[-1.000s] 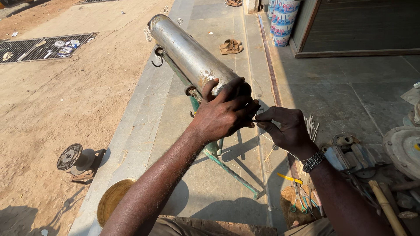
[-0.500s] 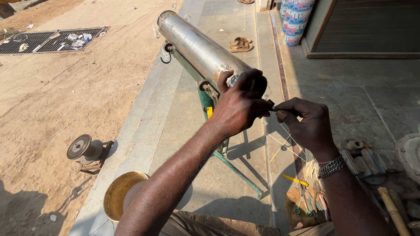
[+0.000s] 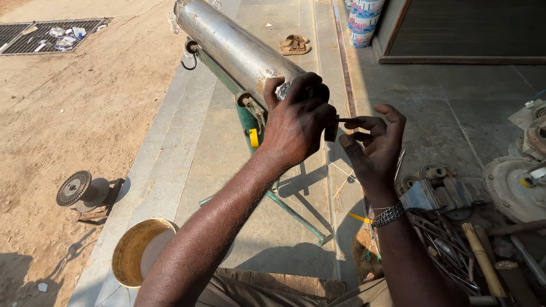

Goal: The person sits on the ground in front of a metal cylinder mounted on a stand and wraps tape around its open end, pulling tape from a roll and pressing it down by hand. They then thread and coil wire and string around the cylinder's rim, handle thin sticks beside the stand, and rotate the cylinder while securing the parts together.

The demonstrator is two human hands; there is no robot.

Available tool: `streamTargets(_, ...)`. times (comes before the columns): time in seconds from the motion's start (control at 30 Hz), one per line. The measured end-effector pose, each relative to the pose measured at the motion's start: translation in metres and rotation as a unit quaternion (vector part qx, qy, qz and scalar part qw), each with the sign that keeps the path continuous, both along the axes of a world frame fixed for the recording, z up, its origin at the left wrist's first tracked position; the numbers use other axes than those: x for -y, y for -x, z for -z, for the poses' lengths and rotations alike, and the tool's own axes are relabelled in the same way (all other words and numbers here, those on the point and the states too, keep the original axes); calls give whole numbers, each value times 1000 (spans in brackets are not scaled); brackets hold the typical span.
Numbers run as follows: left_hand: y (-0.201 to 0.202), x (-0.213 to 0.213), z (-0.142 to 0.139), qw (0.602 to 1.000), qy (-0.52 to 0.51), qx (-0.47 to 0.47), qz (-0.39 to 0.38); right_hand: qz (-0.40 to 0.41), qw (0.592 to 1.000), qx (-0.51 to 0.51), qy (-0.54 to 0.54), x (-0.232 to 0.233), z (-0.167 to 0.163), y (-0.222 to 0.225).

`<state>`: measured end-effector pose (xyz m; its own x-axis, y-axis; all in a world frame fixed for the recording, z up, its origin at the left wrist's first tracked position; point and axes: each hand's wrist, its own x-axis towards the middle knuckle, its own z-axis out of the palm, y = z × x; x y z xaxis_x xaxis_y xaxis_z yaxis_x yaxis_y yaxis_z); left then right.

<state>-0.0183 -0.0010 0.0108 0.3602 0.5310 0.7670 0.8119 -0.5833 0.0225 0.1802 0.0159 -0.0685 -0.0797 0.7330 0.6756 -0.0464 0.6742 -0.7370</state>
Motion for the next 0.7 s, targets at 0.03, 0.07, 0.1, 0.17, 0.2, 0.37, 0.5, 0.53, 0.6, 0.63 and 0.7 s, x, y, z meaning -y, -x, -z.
streamTargets(0.03,0,0,1,1000,-21,1,-8,12,1000,-7,-4,5,8,8)
streamTargets(0.07,0,0,1,1000,-14,9,-3,22,1000,-14,-6,9,14,16)
streamTargets(0.1,0,-1,1,1000,-6,16,2,44,999,-1,-17,10,18,24)
streamTargets(0.17,2,-1,0,999,8,24,20,85,995,21,-39,10,22,37)
streamTargets(0.2,2,-1,-1,999,14,26,33,73,997,-17,-19,9,22,41)
streamTargets(0.37,0,-3,1,1000,18,12,9,-17,981,-165,97,21,22,40)
streamTargets(0.5,-4,-6,5,1000,-1,-7,2,-38,982,-166,82,35,28,29)
streamTargets(0.53,-5,-7,6,1000,-7,-14,4,-53,983,-160,69,36,29,27)
streamTargets(0.6,-4,-9,6,999,-2,-18,28,-71,985,-150,41,35,30,25)
streamTargets(0.63,-4,-10,6,999,0,-22,39,-73,986,-147,28,32,30,24)
streamTargets(0.7,-4,-12,4,998,32,-41,20,-48,993,-112,-6,27,29,23)
